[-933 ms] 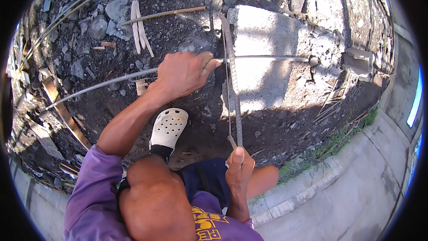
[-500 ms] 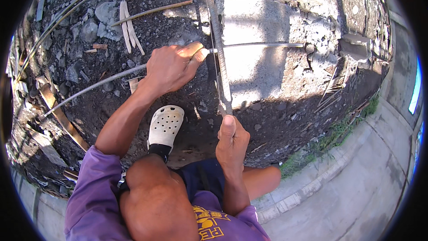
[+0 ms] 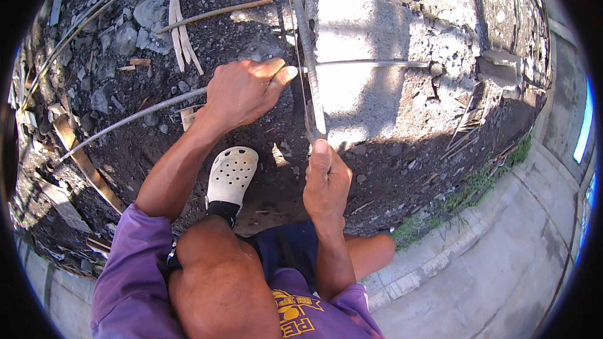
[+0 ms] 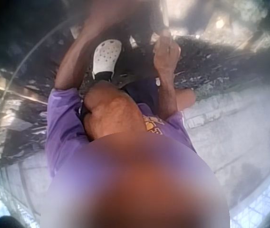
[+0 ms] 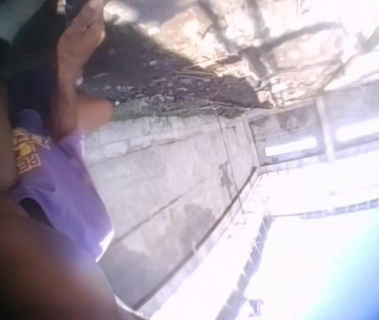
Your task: The person uses a hacksaw to cut a metal rod placed on a concrete block. They repeatedly position the rod, saw through it, and then remove the cut piece, continuing the process with additional rods.
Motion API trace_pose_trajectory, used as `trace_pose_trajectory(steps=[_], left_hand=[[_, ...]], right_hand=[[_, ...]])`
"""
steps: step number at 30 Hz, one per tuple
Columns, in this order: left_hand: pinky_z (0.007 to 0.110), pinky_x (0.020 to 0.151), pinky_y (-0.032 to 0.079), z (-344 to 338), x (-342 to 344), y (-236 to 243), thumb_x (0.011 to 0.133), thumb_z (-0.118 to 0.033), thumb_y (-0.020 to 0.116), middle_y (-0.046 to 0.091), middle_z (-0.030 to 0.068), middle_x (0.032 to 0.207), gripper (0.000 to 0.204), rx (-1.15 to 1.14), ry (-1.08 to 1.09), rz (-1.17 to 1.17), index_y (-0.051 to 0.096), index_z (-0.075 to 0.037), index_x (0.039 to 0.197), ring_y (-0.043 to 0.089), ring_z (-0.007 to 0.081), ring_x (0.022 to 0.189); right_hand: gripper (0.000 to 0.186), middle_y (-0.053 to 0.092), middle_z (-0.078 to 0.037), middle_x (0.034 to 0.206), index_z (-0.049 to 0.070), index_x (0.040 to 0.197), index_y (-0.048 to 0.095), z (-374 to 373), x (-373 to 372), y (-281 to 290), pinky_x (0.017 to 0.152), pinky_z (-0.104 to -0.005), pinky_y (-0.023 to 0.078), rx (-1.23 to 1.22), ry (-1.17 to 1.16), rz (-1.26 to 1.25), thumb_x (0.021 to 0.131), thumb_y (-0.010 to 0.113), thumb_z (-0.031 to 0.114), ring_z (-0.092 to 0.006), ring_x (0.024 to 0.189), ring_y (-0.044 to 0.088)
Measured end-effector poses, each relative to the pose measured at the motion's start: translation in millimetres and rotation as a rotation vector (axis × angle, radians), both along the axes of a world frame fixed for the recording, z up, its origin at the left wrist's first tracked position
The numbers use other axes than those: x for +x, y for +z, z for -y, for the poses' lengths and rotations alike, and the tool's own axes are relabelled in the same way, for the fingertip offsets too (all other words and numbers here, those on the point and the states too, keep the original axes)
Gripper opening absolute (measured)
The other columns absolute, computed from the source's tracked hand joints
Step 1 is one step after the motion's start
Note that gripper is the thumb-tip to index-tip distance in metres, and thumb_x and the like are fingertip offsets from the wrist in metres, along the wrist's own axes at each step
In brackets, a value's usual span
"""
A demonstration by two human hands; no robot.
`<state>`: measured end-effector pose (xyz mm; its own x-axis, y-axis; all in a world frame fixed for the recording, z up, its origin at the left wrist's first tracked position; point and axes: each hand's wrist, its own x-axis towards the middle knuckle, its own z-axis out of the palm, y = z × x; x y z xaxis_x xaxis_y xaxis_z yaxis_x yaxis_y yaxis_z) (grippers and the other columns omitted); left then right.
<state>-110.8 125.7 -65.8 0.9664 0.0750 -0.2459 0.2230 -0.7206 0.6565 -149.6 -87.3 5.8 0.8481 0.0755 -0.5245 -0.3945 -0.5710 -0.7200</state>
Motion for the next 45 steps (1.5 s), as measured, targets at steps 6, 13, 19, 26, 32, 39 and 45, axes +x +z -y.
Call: trace_pose_trajectory(steps=[6,13,19,26,32,39,45], left_hand=[[0.054,0.057,0.054,1,2,0,0.108,-0.044,0.05,0.069,0.02,0.068,0.043,0.003,-0.028,-0.064,0.072,-0.008,0.099,0.07,0.0421,0.064],[0.055,0.055,0.052,1,2,-4,0.109,-0.045,0.049,0.065,0.0181,0.063,0.046,-0.014,-0.02,-0.02,0.067,-0.007,0.093,0.067,0.0417,0.061],[0.054,0.055,0.053,3,1,-3,0.107,-0.044,0.052,0.068,0.0185,0.066,0.045,-0.015,0.007,-0.028,0.07,-0.007,0.089,0.069,0.041,0.06],[0.054,0.055,0.053,1,2,-3,0.107,-0.045,0.052,0.068,0.0187,0.065,0.046,-0.029,-0.007,-0.035,0.07,-0.006,0.09,0.069,0.0414,0.06],[0.055,0.055,0.052,3,1,-4,0.108,-0.048,0.049,0.066,0.0195,0.066,0.047,-0.016,-0.004,-0.046,0.066,-0.008,0.092,0.068,0.0427,0.064],[0.056,0.058,0.053,0,0,0,0.107,-0.046,0.054,0.068,0.0192,0.07,0.041,-0.002,0.004,-0.022,0.069,-0.009,0.098,0.069,0.0433,0.067],[0.053,0.061,0.055,-10,-13,-6,0.107,-0.045,0.052,0.069,0.0205,0.072,0.045,-0.036,-0.016,0.128,0.069,-0.005,0.095,0.071,0.0415,0.07]], right_hand=[[0.061,0.041,0.0,0.062,0.0,0.077,0.055,8,-9,-6,0.054,-0.0344,0.034,-0.095,0.042,0.053,0.113,0.045,0.049,-0.009,0.06,0.039],[0.06,0.04,0.0,0.061,0.0,0.078,0.057,32,-53,30,0.053,-0.0335,0.032,-0.153,0.013,-0.016,0.112,0.045,0.048,-0.0088,0.06,0.039],[0.059,0.037,-0.002,0.061,-0.002,0.079,0.055,10,-12,7,0.054,-0.0372,0.031,-0.196,0.054,0.048,0.112,0.047,0.046,-0.011,0.062,0.034],[0.059,0.036,-0.001,0.063,-0.002,0.08,0.056,27,-49,23,0.054,-0.036,0.031,-0.168,0.001,-0.004,0.111,0.049,0.048,-0.0096,0.063,0.036],[0.06,0.037,-0.004,0.061,-0.002,0.078,0.055,23,-35,30,0.053,-0.0365,0.033,-0.195,0.052,0.0,0.111,0.05,0.049,-0.0111,0.061,0.037],[0.063,0.046,-0.002,0.058,-0.001,0.075,0.057,-25,17,3,0.053,-0.0354,0.033,-0.25,0.121,0.099,0.112,0.048,0.049,-0.011,0.056,0.042],[0.063,0.044,0.0,0.058,0.002,0.074,0.056,-20,16,9,0.052,-0.033,0.034,-0.189,0.143,0.111,0.112,0.047,0.051,-0.0099,0.054,0.042]])
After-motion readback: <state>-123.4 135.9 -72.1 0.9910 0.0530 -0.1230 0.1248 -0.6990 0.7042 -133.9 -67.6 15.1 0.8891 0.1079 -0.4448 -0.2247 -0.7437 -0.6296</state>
